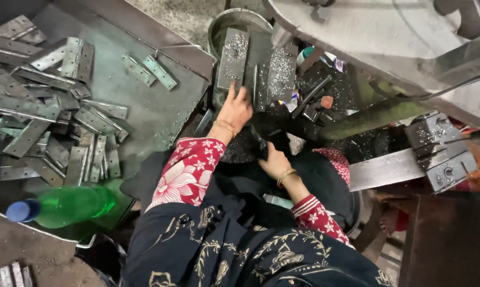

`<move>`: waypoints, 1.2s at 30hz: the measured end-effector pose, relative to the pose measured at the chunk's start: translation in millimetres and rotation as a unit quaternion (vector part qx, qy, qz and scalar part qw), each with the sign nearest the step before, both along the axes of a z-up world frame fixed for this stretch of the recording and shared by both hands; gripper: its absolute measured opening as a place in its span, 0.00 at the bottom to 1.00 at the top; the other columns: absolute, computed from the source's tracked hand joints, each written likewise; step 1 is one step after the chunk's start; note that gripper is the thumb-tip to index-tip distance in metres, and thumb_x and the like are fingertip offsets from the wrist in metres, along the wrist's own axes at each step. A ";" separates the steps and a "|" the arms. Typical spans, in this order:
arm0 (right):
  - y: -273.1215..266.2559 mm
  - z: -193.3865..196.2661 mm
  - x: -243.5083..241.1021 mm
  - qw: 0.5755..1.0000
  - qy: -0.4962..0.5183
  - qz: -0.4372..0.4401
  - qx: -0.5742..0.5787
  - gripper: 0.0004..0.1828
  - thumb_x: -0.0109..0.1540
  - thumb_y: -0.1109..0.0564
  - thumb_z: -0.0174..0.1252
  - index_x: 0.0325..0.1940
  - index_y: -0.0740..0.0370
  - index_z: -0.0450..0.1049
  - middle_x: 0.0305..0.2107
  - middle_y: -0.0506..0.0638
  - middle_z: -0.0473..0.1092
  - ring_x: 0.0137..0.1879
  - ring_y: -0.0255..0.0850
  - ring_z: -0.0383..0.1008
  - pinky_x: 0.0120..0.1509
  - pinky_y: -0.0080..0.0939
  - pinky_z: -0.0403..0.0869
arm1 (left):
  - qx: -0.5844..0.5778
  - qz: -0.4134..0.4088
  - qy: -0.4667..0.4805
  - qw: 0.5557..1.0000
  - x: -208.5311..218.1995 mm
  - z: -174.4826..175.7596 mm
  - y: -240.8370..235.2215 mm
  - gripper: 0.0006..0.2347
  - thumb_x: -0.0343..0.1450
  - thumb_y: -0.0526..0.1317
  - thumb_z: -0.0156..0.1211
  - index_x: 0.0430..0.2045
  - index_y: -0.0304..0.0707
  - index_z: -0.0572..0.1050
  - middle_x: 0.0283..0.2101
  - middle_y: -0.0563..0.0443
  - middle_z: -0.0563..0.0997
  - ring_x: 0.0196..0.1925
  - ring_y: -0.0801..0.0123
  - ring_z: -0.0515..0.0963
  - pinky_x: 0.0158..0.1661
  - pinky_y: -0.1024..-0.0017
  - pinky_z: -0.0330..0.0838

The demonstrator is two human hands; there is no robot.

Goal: The person picks up metal hinge plates from a pile, places them individually into a machine press to be worked on, and uses a hand-held tool to manipulate the pieces.

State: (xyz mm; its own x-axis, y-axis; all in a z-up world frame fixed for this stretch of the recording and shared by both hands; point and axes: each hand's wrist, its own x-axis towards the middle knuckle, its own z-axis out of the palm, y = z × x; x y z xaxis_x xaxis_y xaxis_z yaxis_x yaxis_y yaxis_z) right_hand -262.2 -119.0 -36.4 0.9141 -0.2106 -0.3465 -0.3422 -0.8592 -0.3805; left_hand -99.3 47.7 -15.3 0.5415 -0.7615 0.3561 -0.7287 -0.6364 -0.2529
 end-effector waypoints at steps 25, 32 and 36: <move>-48.5 66.8 84.6 0.765 -0.420 -0.203 0.444 0.13 0.61 0.64 0.65 0.48 0.63 0.71 0.35 0.47 0.75 0.34 0.31 0.74 0.38 0.32 0.74 | -0.647 -0.076 0.467 0.598 61.1 8.3 -13.7 0.11 0.69 0.34 0.66 0.45 0.35 0.84 0.42 0.44 0.86 0.41 0.55 0.85 0.43 0.69 0.75; -26.2 52.7 86.4 0.890 -0.455 0.032 -0.006 0.19 0.56 0.69 0.67 0.49 0.62 0.72 0.37 0.52 0.74 0.41 0.42 0.76 0.48 0.41 0.76 | -0.261 0.142 0.182 0.937 52.0 35.9 9.4 0.18 0.62 0.35 0.62 0.48 0.37 0.81 0.59 0.50 0.75 0.66 0.48 0.65 0.61 0.47 0.61; 3.2 36.5 101.3 0.908 -0.407 0.097 0.005 0.24 0.56 0.68 0.65 0.55 0.63 0.70 0.44 0.57 0.72 0.51 0.52 0.75 0.56 0.47 0.74 | -0.146 0.094 0.221 0.960 34.1 42.8 5.5 0.15 0.65 0.39 0.62 0.46 0.39 0.80 0.64 0.49 0.72 0.71 0.49 0.61 0.66 0.42 0.55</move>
